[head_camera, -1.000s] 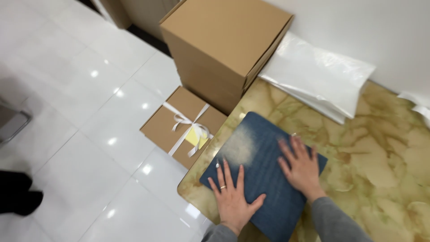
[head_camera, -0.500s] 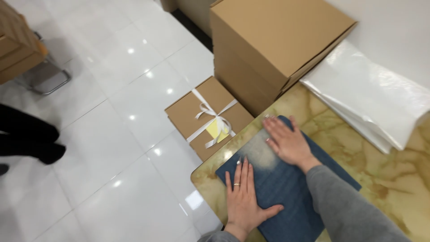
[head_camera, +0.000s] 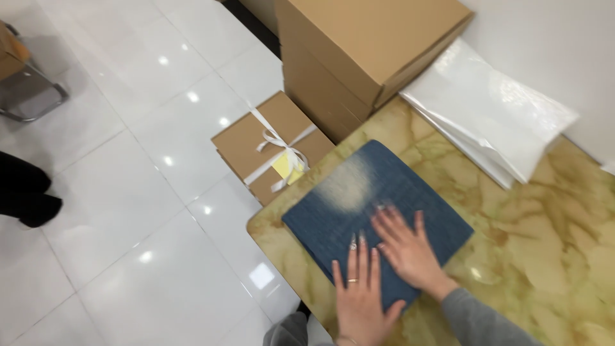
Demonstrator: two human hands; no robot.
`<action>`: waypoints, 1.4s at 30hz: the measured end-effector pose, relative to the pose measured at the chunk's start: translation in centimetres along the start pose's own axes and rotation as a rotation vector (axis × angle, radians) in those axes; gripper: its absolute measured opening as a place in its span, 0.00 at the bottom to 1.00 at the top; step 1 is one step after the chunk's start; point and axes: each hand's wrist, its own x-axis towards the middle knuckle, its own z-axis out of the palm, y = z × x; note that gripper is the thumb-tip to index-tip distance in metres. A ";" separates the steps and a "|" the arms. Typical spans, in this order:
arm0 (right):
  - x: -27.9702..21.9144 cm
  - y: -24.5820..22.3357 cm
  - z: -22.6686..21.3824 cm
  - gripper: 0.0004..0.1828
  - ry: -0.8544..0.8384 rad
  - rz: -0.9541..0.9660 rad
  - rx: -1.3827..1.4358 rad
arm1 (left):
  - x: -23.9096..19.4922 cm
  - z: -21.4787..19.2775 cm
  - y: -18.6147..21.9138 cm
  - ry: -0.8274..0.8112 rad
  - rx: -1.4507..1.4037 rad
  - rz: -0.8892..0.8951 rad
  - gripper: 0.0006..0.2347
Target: The person folds a pair of blue jeans on a marble-patterned table, smoothing the fabric and aligning the edges. They then place the folded jeans into a clear plastic bag and seal it.
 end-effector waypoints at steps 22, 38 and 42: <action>-14.6 7.3 -8.1 0.33 0.538 0.985 0.372 | 16.2 -5.0 -4.8 -0.313 -0.547 0.066 0.45; -21.8 12.5 -13.8 0.21 0.761 1.120 0.536 | 24.6 2.5 5.1 -0.710 -1.002 -0.039 0.17; -20.6 14.7 -12.0 0.23 0.755 1.134 0.578 | 26.4 7.4 6.8 -0.568 -1.066 -0.062 0.12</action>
